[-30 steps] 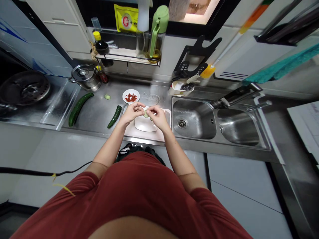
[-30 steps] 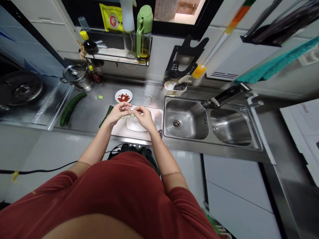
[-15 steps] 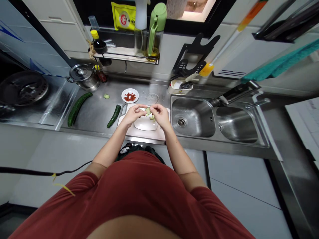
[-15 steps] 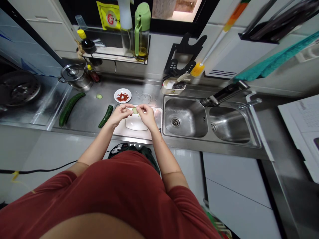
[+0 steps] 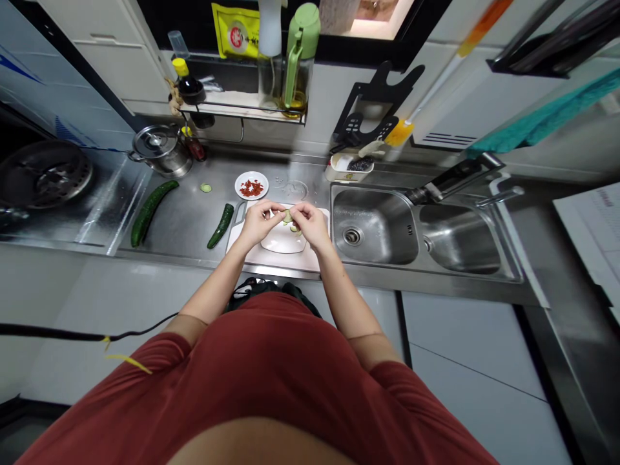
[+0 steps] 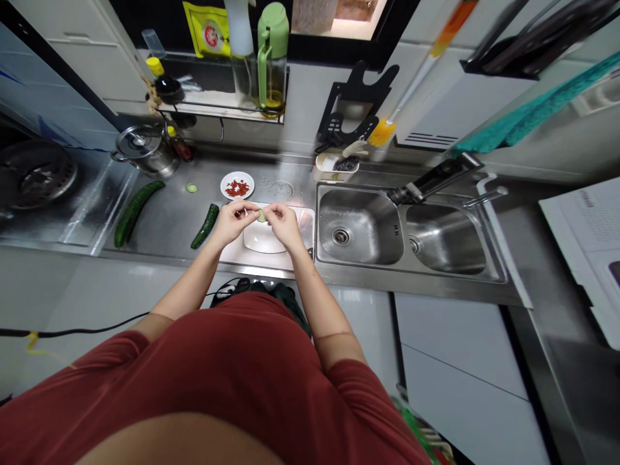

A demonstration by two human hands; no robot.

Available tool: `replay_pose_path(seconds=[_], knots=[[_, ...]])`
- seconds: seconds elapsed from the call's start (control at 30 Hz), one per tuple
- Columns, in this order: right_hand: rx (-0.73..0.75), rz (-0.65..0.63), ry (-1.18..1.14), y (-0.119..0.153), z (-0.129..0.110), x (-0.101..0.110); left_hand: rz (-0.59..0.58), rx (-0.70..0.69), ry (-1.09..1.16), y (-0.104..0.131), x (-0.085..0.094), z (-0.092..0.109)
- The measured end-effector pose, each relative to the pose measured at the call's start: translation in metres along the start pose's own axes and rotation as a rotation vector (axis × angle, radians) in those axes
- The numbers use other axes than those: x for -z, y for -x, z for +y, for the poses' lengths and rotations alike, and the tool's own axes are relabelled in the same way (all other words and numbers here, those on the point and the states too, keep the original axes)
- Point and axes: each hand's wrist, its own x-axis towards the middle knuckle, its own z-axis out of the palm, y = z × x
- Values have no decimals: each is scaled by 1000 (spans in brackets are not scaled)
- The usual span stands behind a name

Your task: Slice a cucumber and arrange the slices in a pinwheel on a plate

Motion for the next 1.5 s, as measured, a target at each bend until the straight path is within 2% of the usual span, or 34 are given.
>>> replay_pose_path(seconds=[0.23, 0.4, 0.5, 0.67, 0.77, 1.03, 1.13, 1.23, 1.5], knots=[[-124, -1, -6, -2, -4, -2, -42, -38, -97, 0, 2, 4], [-180, -44, -25, -4, -4, -2, -58, -37, -79, 0, 2, 4], [-192, -81, -30, -5, -4, -1, -55, 46, 40, 0, -2, -1], [-111, -96, 6, -4, -3, -1, -44, 213, 376, -1, -9, -10], [-125, -125, 7, -3, 1, 1, -54, 248, 435, -1, -11, -12], [-265, -297, -143, -4, 11, 8, -199, 257, 478, 1, -10, -24], [-299, -299, -177, -4, 12, 9, -222, 229, 435, 1, -7, -26], [-322, -239, -155, -5, 11, 9, -221, 169, 305, 0, -5, -23], [-369, -162, -145, -5, 8, 6, -130, -21, -86, 5, -4, -5]])
